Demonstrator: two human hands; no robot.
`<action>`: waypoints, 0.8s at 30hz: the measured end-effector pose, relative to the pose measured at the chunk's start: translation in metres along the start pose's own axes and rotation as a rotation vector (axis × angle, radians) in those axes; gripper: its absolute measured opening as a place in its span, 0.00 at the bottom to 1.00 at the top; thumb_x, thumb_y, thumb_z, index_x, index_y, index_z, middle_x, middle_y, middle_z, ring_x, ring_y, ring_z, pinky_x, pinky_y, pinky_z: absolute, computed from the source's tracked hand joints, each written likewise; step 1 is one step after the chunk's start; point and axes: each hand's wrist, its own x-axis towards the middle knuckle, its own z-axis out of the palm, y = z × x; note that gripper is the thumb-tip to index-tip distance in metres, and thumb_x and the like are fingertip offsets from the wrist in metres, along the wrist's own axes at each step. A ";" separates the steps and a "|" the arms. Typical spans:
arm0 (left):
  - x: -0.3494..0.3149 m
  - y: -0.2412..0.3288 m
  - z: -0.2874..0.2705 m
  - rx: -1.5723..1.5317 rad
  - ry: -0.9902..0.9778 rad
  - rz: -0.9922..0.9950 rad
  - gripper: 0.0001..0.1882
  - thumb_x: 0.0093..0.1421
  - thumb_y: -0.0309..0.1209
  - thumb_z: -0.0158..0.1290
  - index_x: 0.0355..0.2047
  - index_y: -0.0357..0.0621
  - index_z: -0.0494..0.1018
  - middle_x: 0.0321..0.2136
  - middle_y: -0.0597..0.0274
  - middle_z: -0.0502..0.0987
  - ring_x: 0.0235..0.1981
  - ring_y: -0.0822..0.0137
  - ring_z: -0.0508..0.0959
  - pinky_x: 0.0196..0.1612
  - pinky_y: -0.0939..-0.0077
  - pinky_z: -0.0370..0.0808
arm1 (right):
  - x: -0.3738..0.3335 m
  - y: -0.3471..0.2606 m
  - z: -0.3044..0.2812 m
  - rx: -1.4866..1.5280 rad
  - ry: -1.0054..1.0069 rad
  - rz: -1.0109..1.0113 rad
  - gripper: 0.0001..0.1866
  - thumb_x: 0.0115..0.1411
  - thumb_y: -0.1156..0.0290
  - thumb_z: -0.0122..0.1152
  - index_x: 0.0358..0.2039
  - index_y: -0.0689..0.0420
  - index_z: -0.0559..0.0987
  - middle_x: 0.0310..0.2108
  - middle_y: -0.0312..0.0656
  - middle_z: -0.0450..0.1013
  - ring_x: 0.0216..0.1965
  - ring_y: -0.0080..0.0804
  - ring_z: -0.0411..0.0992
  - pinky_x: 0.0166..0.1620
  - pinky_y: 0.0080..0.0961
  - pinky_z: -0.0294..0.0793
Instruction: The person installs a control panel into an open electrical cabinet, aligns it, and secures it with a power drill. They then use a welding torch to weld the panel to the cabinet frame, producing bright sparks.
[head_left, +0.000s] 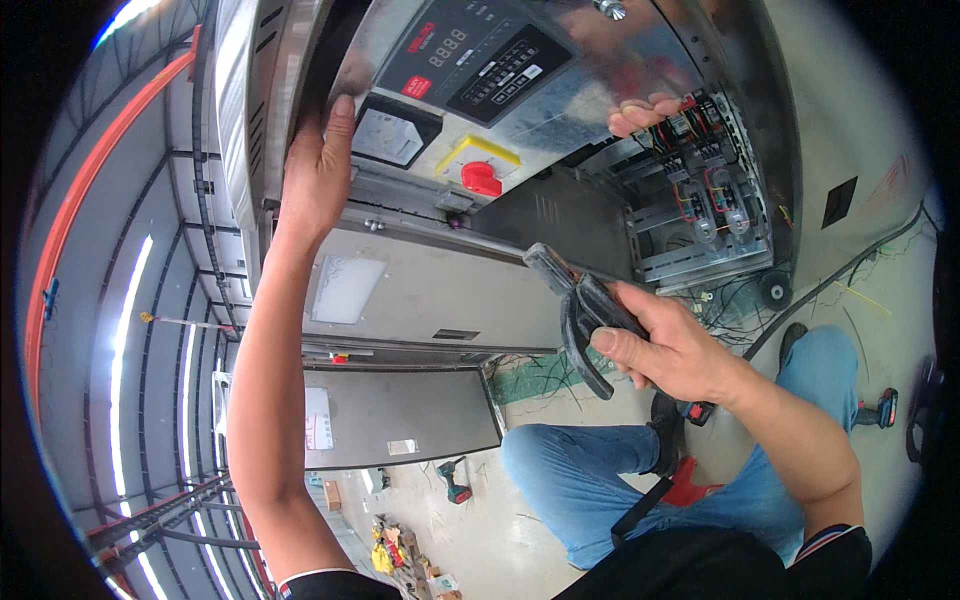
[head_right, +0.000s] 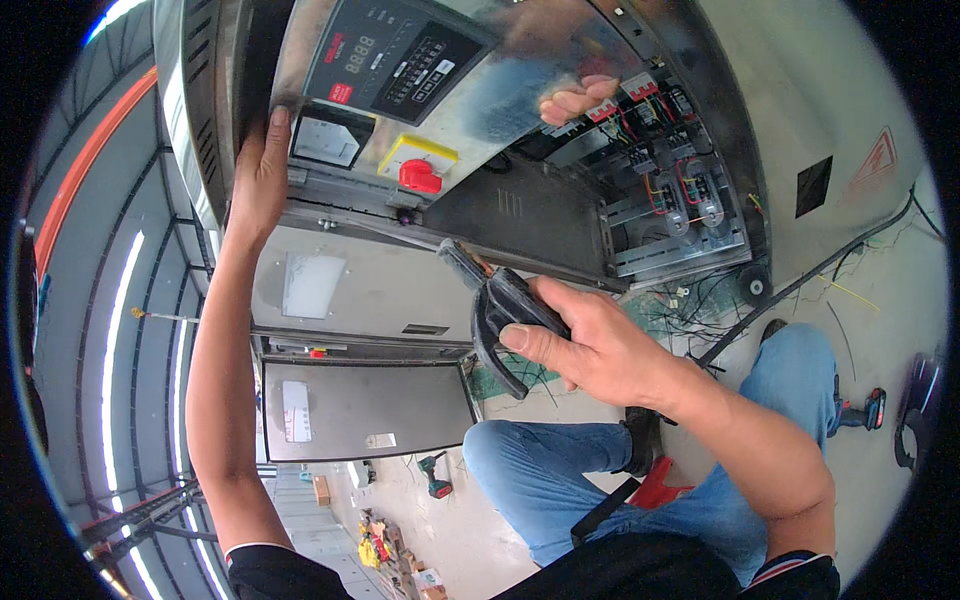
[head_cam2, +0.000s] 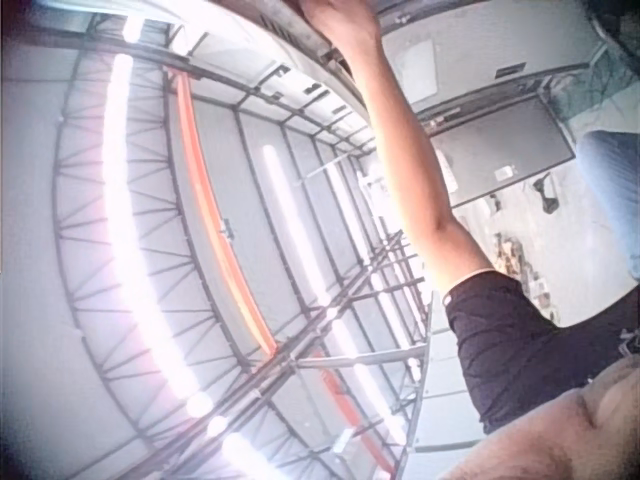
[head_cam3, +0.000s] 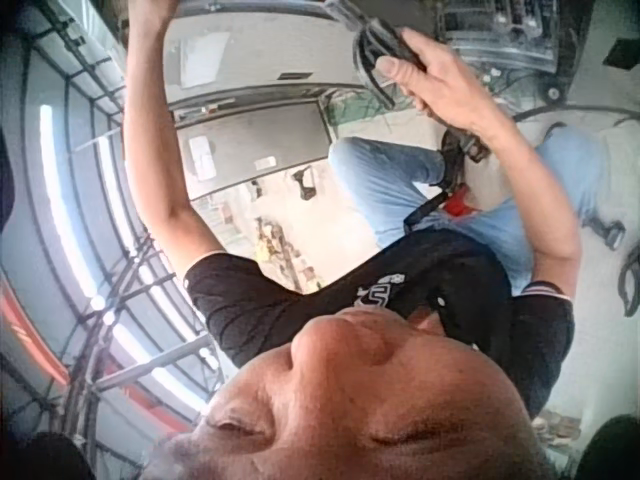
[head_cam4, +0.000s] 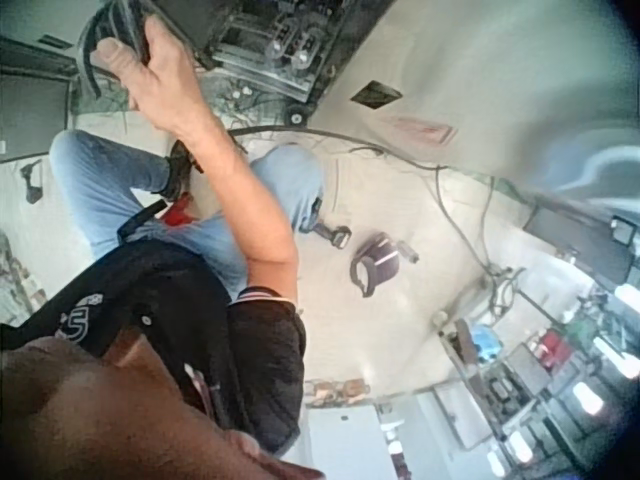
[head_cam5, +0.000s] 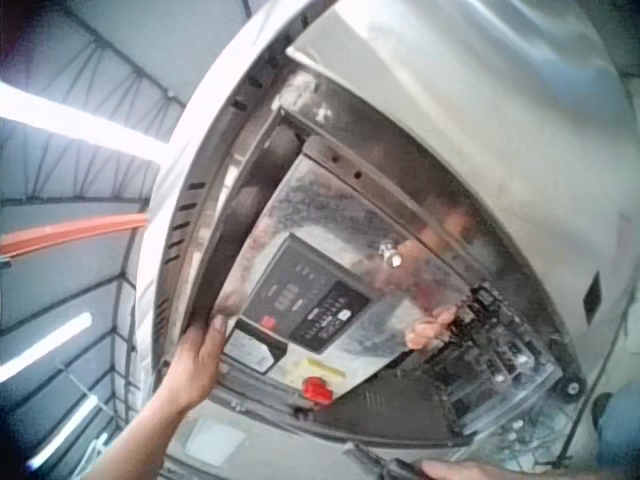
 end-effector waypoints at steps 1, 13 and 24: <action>-0.001 0.002 0.001 0.043 -0.009 -0.105 0.39 0.75 0.58 0.38 0.67 0.32 0.64 0.64 0.33 0.67 0.68 0.46 0.65 0.71 0.64 0.55 | 0.001 -0.001 0.001 0.003 0.004 -0.021 0.29 0.69 0.47 0.60 0.53 0.63 0.73 0.28 0.38 0.72 0.22 0.20 0.70 0.23 0.22 0.73; 0.006 -0.013 0.006 0.026 -0.007 -0.111 0.35 0.75 0.55 0.41 0.64 0.34 0.67 0.57 0.32 0.73 0.62 0.40 0.71 0.66 0.63 0.63 | 0.007 -0.004 -0.002 -0.029 -0.005 -0.016 0.28 0.69 0.47 0.60 0.49 0.63 0.73 0.25 0.38 0.72 0.19 0.23 0.70 0.25 0.26 0.71; 0.006 -0.005 -0.001 -0.003 -0.092 -0.225 0.41 0.74 0.61 0.40 0.63 0.30 0.67 0.59 0.39 0.72 0.62 0.52 0.69 0.68 0.69 0.59 | 0.027 0.002 -0.004 0.085 -0.010 -0.018 0.28 0.70 0.48 0.60 0.51 0.64 0.73 0.22 0.36 0.70 0.18 0.20 0.68 0.23 0.23 0.69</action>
